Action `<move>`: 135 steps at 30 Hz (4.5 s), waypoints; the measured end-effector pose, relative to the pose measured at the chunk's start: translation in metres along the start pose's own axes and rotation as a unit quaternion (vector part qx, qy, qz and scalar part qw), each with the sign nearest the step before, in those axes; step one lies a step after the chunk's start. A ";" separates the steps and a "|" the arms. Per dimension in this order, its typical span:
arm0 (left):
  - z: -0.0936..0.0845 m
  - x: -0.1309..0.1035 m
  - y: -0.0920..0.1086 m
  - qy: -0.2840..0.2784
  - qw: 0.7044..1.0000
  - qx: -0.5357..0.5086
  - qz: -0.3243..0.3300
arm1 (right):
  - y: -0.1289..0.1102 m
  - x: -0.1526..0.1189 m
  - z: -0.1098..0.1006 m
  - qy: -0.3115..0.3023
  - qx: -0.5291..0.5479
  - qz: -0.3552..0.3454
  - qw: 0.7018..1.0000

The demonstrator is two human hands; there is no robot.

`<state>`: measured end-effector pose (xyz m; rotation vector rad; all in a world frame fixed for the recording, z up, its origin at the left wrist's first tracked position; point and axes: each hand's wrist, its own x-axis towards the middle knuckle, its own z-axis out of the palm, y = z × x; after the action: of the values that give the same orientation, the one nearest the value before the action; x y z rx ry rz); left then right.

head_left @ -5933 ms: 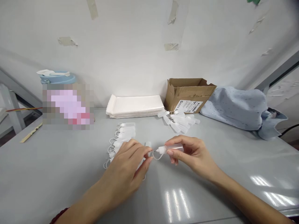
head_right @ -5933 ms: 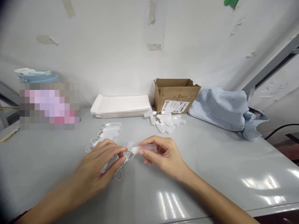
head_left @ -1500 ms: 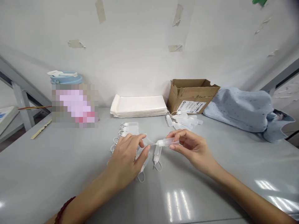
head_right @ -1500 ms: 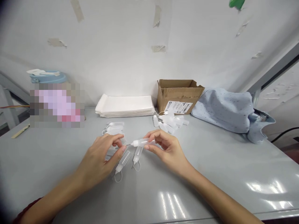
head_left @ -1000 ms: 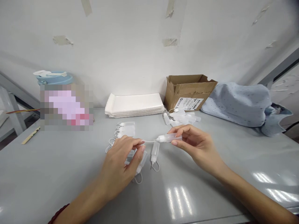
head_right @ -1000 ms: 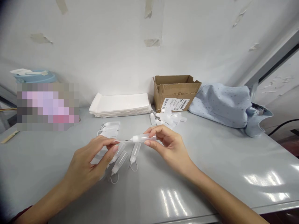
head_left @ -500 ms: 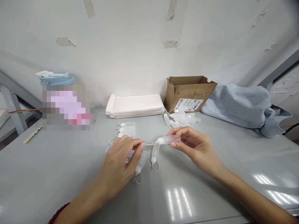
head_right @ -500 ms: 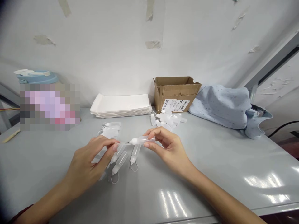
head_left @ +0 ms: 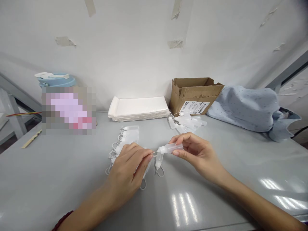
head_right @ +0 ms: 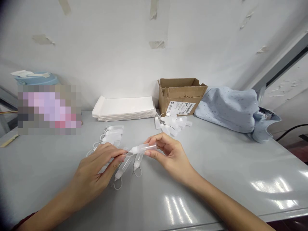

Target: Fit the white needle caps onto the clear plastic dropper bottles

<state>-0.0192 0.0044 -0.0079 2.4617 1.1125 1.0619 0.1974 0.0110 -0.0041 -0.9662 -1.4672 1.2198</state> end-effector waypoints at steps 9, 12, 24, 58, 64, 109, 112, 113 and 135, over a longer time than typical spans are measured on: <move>-0.001 0.002 -0.001 -0.008 1.000 0.011 0.007 | -0.002 0.000 0.000 0.008 -0.055 -0.018 0.998; 0.000 0.000 -0.002 -0.006 1.000 0.011 0.011 | -0.001 -0.001 -0.001 0.007 -0.125 -0.045 0.991; 0.007 -0.003 -0.006 -0.006 0.998 0.034 0.060 | -0.003 -0.003 -0.002 -0.009 -0.218 -0.165 0.962; 0.004 0.000 -0.001 0.045 0.997 0.042 0.055 | -0.004 -0.001 -0.005 -0.015 -0.179 -0.141 0.974; 0.003 0.001 0.000 0.046 0.997 0.031 0.059 | -0.002 -0.001 -0.005 -0.017 -0.158 -0.129 0.979; 0.004 0.001 0.001 0.047 0.995 0.050 0.070 | 0.005 -0.002 0.002 -0.035 -0.234 -0.294 0.926; 0.003 0.001 0.002 0.054 0.995 0.052 0.069 | 0.006 -0.003 0.001 -0.037 -0.237 -0.292 0.926; 0.003 0.001 0.002 0.055 0.995 0.051 0.067 | 0.006 -0.003 0.001 -0.039 -0.237 -0.291 0.926; 0.002 0.001 0.002 0.048 0.996 0.043 0.064 | 0.005 -0.003 0.002 -0.037 -0.250 -0.296 0.921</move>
<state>-0.0163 0.0039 -0.0079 2.6054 1.0599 1.2053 0.1962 0.0088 -0.0096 -0.7060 -1.9960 0.4478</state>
